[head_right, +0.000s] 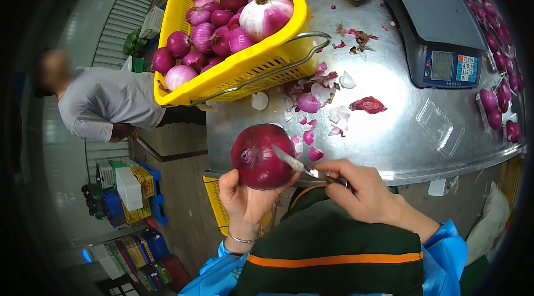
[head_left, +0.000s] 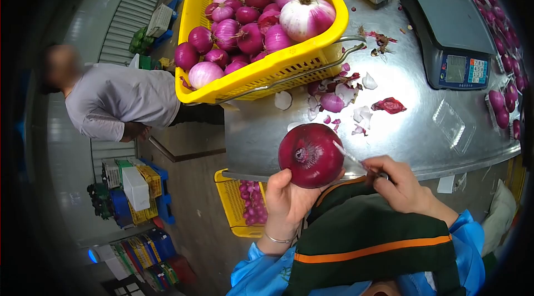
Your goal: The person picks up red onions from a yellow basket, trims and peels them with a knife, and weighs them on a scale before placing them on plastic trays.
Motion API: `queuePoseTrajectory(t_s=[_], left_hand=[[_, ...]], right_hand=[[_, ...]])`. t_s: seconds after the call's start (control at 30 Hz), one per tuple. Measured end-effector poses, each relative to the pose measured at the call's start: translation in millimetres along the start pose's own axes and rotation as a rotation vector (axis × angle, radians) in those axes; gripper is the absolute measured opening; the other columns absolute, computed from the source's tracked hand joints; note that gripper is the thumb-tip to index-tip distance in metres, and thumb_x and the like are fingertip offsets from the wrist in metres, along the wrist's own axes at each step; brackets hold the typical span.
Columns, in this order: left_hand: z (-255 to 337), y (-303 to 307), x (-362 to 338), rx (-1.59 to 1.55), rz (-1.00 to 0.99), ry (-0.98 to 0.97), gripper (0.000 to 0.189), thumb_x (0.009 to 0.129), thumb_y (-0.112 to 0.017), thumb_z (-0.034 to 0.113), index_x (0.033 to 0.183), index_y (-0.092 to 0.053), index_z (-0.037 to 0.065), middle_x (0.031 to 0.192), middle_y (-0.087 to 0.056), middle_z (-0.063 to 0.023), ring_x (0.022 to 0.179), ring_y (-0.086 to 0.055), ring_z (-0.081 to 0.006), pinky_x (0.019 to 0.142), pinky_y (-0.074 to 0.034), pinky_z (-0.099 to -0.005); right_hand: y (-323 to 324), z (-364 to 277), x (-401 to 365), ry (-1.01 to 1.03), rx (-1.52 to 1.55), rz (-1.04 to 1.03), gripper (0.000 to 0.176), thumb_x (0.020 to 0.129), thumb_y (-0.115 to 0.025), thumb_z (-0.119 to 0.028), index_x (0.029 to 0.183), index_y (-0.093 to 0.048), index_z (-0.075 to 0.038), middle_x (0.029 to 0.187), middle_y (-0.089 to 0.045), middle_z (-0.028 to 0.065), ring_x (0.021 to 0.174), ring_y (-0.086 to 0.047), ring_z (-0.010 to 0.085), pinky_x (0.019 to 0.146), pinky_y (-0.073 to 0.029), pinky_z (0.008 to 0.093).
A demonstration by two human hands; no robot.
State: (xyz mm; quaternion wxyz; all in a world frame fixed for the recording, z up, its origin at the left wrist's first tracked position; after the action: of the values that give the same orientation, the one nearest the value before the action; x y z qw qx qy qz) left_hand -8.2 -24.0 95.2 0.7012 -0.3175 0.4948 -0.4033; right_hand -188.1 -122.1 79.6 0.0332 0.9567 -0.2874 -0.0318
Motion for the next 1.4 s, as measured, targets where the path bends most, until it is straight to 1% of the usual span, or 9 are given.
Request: queuePoseTrajectory(t_s=[0.03,0.1,0.13,0.23,0.4,0.6,0.77,0.97,1.4], left_hand=[[-1.2,0.6,-0.7,-0.003,-0.003,-0.003,0.081,0.071,-0.073,0.020,0.139,-0.031,0.008,0.138,-0.038,-0.0148,0.129,-0.037,-0.0341,0.105,-0.033,-0.0551],[-1.9,4.3,-4.2,0.297,0.048,-0.126,0.082,0.069,-0.072,0.017,0.139,-0.031,0.008,0.138,-0.038,-0.0144,0.129,-0.038,-0.0323,0.106,-0.032,-0.0512],[-1.9,3.4,-5.3,0.312,-0.041,-0.186,0.086,0.073,-0.067,0.002,0.144,-0.018,0.006,0.137,-0.038,-0.0146,0.127,-0.040,-0.0289,0.108,-0.032,-0.0455],[-3.3,-5.8,-10.4,0.463,0.002,-0.315,0.097,0.069,-0.068,-0.004,0.146,-0.011,0.009,0.136,-0.038,-0.0136,0.126,-0.041,-0.0274,0.106,-0.034,-0.0432],[-1.8,-4.7,-13.7,0.637,0.035,-0.491,0.105,0.065,-0.078,0.003,0.145,-0.011,0.010,0.133,-0.039,-0.0132,0.123,-0.043,-0.0266,0.104,-0.036,-0.0411],[-4.2,-2.9,-16.1,0.702,0.068,-0.611,0.102,0.065,-0.078,0.006,0.142,-0.011,0.009,0.130,-0.038,-0.0128,0.120,-0.044,-0.0253,0.102,-0.038,-0.0392],[-4.0,-2.4,-18.3,0.776,0.090,-0.668,0.104,0.066,-0.079,0.009,0.142,-0.008,0.009,0.129,-0.038,-0.0138,0.118,-0.045,-0.0255,0.100,-0.039,-0.0390],[-5.1,-4.1,-19.1,0.816,0.100,-0.679,0.104,0.066,-0.079,0.011,0.142,-0.008,0.008,0.129,-0.038,-0.0139,0.117,-0.045,-0.0254,0.099,-0.039,-0.0385],[-7.5,-5.4,-18.3,0.755,0.105,-0.677,0.104,0.066,-0.079,0.009,0.143,-0.009,0.008,0.129,-0.039,-0.0136,0.116,-0.046,-0.0255,0.099,-0.040,-0.0382]], right_hand=[[-0.9,-0.2,-1.2,0.048,-0.080,-0.020,0.030,0.084,-0.056,-0.012,0.113,-0.055,-0.001,0.087,-0.063,0.0110,0.069,-0.062,0.0200,0.063,-0.048,0.0274],[-1.7,-2.7,0.6,0.095,-0.120,-0.020,0.028,0.083,-0.057,-0.014,0.108,-0.058,-0.001,0.082,-0.062,0.0124,0.068,-0.062,0.0243,0.062,-0.049,0.0298],[-1.2,-5.3,1.4,0.127,-0.156,-0.027,0.027,0.082,-0.057,-0.014,0.106,-0.059,-0.001,0.080,-0.062,0.0116,0.066,-0.062,0.0247,0.060,-0.049,0.0306],[-1.3,-7.3,0.7,0.185,-0.218,-0.029,0.026,0.080,-0.059,-0.015,0.103,-0.061,-0.002,0.075,-0.061,0.0101,0.064,-0.061,0.0248,0.057,-0.049,0.0317],[-2.7,-10.2,-0.7,0.246,-0.324,-0.014,0.024,0.079,-0.062,-0.015,0.099,-0.063,-0.002,0.071,-0.060,0.0088,0.060,-0.060,0.0241,0.053,-0.048,0.0316],[-2.0,-6.0,-2.8,0.214,-0.314,0.135,0.022,0.078,-0.065,-0.015,0.097,-0.064,-0.003,0.070,-0.060,0.0079,0.059,-0.060,0.0230,0.052,-0.048,0.0318],[-4.3,-10.9,-0.7,0.248,-0.372,-0.007,0.025,0.077,-0.067,-0.017,0.098,-0.063,-0.003,0.071,-0.060,0.0082,0.060,-0.060,0.0236,0.053,-0.048,0.0324],[-5.2,-7.4,-0.4,0.207,-0.333,0.091,0.025,0.077,-0.068,-0.017,0.098,-0.064,-0.005,0.069,-0.058,0.0079,0.059,-0.059,0.0237,0.052,-0.047,0.0330],[-4.9,-10.8,1.1,0.254,-0.345,0.017,0.024,0.076,-0.068,-0.018,0.097,-0.065,-0.006,0.067,-0.056,0.0072,0.059,-0.059,0.0232,0.052,-0.047,0.0330]])
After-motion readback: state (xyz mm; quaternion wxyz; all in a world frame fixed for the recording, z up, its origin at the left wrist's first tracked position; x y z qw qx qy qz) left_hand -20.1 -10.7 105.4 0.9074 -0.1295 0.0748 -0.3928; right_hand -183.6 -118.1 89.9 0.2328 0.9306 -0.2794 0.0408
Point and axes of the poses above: each hand's wrist, its own x-axis towards the middle knuckle, its own y-axis out of the back of the hand, z = x × y, the point moved 3 cm from there along x, towards the middle knuckle
